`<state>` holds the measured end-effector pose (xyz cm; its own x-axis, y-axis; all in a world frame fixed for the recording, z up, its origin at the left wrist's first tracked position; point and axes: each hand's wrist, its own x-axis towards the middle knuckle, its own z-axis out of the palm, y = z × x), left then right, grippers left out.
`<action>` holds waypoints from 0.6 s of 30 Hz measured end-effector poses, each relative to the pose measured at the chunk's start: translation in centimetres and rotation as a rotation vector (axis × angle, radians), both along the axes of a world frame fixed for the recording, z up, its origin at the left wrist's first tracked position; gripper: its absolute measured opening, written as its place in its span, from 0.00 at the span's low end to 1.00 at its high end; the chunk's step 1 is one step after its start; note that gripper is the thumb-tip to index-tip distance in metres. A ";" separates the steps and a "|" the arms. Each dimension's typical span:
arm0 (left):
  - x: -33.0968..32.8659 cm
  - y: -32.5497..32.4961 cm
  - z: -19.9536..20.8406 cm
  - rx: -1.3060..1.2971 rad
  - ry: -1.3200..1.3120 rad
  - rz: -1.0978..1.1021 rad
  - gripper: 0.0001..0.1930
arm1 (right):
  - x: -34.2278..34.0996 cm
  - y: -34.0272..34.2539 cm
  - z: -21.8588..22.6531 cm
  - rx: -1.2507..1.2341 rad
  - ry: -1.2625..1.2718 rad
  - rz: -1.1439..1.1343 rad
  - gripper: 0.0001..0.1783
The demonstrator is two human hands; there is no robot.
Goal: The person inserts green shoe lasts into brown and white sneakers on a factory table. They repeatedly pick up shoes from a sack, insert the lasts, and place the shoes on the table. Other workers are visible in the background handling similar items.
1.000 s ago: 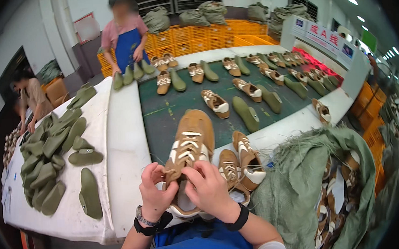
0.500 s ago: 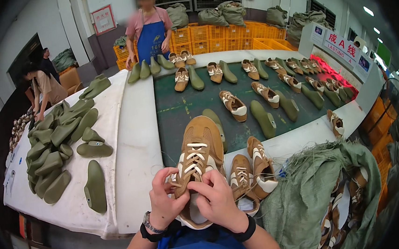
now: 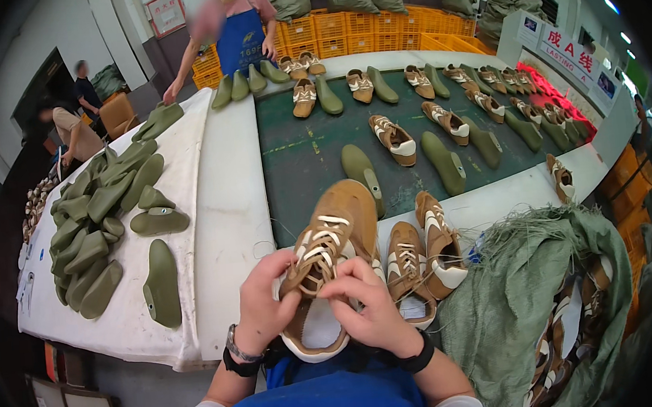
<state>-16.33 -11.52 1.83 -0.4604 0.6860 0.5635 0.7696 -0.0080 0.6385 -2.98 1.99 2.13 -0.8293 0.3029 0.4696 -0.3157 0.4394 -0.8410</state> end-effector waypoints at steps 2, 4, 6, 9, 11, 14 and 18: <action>0.9 0.4 0.2 -0.013 0.267 -0.023 0.17 | -0.4 -0.8 -0.7 -0.002 0.113 -0.161 0.15; 1.6 0.4 0.3 0.073 0.178 -0.030 0.15 | -0.6 -1.3 -1.2 0.036 0.211 -0.266 0.20; 1.8 0.3 0.2 0.116 0.035 -0.120 0.11 | -0.6 -1.3 -1.5 0.022 0.255 -0.286 0.19; 1.2 -0.3 0.0 0.201 -0.170 -0.313 0.08 | -0.4 -0.5 -1.6 -0.285 0.330 -0.231 0.20; 0.9 -0.7 -0.1 0.259 -0.268 -0.381 0.07 | -0.5 0.0 -1.5 -0.302 0.330 -0.172 0.20; 0.5 -0.6 -0.4 0.208 -0.225 -0.244 0.11 | -0.8 0.2 -1.4 -0.227 0.290 -0.150 0.19; 0.0 -1.0 -0.8 0.142 -0.502 -0.145 0.24 | -1.2 0.1 -1.5 -0.168 0.267 -0.290 0.20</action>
